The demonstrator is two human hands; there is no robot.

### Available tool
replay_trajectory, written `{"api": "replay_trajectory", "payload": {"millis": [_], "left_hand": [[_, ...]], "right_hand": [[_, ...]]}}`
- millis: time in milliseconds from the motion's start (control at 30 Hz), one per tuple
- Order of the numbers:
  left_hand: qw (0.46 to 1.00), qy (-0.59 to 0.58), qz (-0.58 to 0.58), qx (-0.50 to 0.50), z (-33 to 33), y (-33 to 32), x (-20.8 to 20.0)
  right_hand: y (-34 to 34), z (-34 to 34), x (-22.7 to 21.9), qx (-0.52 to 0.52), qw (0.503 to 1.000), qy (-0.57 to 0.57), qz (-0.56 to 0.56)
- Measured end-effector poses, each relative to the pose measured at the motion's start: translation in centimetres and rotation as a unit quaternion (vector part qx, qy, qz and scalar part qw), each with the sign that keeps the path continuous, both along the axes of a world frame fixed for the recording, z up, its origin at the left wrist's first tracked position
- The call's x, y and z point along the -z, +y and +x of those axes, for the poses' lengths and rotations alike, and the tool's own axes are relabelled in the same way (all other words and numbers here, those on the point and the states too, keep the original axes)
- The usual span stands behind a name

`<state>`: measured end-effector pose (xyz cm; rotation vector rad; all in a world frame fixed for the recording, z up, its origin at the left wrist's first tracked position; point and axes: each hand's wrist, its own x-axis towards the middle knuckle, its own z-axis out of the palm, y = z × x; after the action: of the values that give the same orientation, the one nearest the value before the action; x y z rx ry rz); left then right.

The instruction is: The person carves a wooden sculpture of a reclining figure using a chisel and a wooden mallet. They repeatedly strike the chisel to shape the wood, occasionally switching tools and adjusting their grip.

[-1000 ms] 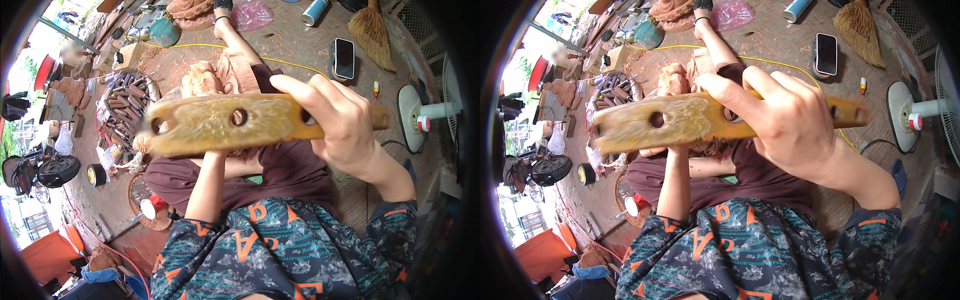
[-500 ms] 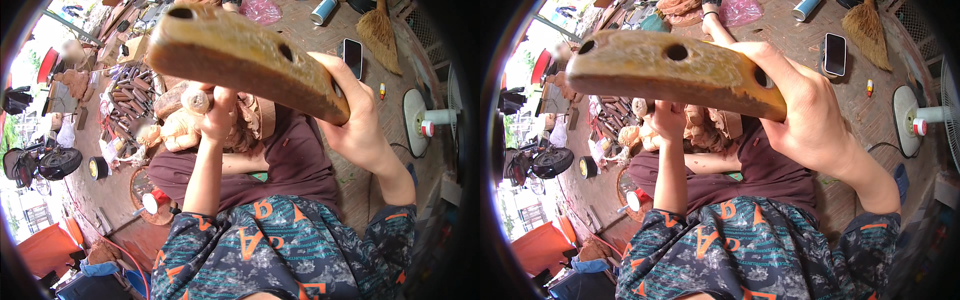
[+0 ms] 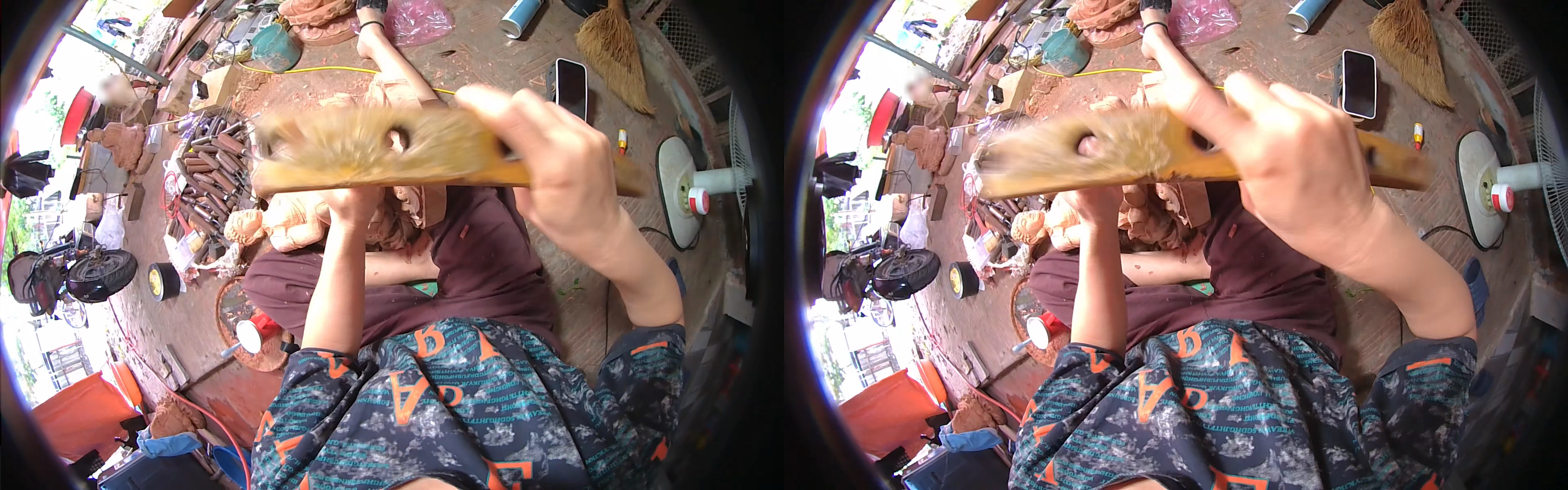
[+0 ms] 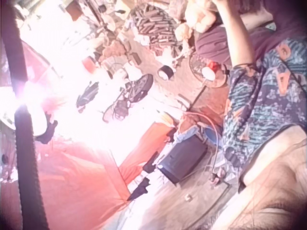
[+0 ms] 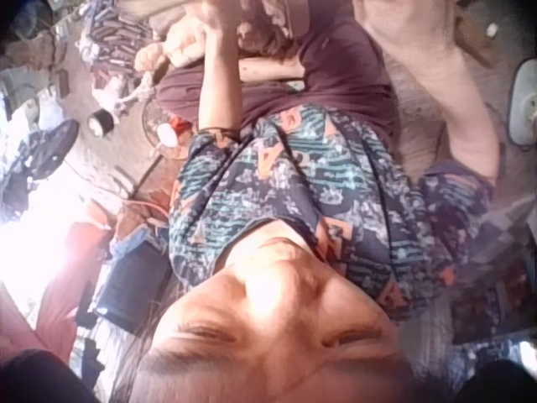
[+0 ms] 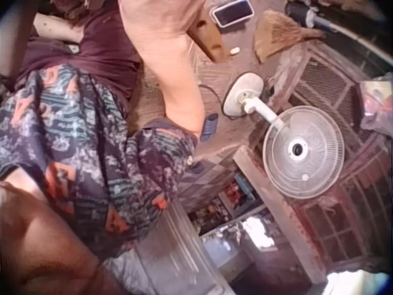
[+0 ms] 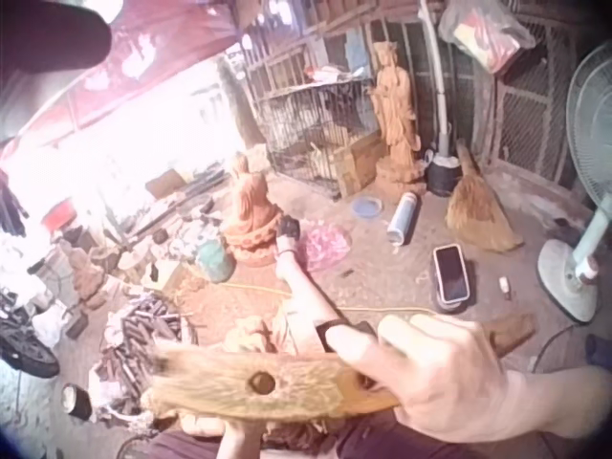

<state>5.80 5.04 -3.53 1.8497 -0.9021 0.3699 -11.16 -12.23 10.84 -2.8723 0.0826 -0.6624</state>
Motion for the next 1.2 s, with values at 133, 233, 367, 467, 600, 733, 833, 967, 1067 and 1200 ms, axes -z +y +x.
{"api": "replay_trajectory", "payload": {"millis": [133, 233, 367, 467, 600, 733, 833, 967, 1067, 1200], "left_hand": [[0.974, 0.101, -0.185, 0.080, -0.3, -1.2, 0.2], [0.992, -0.046, -0.101, 0.055, -0.3, -0.9, -0.6], [0.993, -0.003, -0.112, 0.040, -0.3, -0.6, 0.6], [0.993, 0.006, -0.107, 0.043, -0.3, -0.5, 0.7], [0.996, -0.005, -0.094, 0.000, 0.2, 0.1, 1.4], [0.917, 0.255, -0.293, 0.088, -1.2, -0.2, -3.0], [0.907, 0.259, -0.308, 0.122, -1.4, -1.5, -5.3], [0.950, 0.210, -0.201, 0.110, -1.1, -2.6, -6.8], [0.936, 0.266, -0.184, 0.138, -1.0, -3.1, -6.3], [0.958, -0.273, 0.055, -0.074, 2.9, -0.4, -0.6]], "right_hand": [[0.1, 0.8, 0.0, -0.070, 0.985, -0.132, 0.090], [0.2, 0.7, 0.5, -0.065, 0.982, -0.134, 0.117], [0.5, 0.3, -0.4, -0.022, 1.000, -0.002, -0.007], [0.5, 0.7, 0.1, -0.065, 0.986, -0.105, 0.109], [0.3, 0.0, 0.4, -0.005, 0.999, 0.037, -0.012], [-0.2, 0.3, 1.1, -0.023, 0.993, -0.013, 0.117], [-0.1, 0.6, 0.6, -0.044, 0.979, -0.055, 0.193], [0.0, 1.0, 0.1, -0.075, 0.956, -0.081, 0.270], [-0.2, 1.3, 0.2, -0.078, 0.957, -0.107, 0.259], [0.0, 1.0, -0.3, 0.031, 0.996, 0.083, 0.023]]}}
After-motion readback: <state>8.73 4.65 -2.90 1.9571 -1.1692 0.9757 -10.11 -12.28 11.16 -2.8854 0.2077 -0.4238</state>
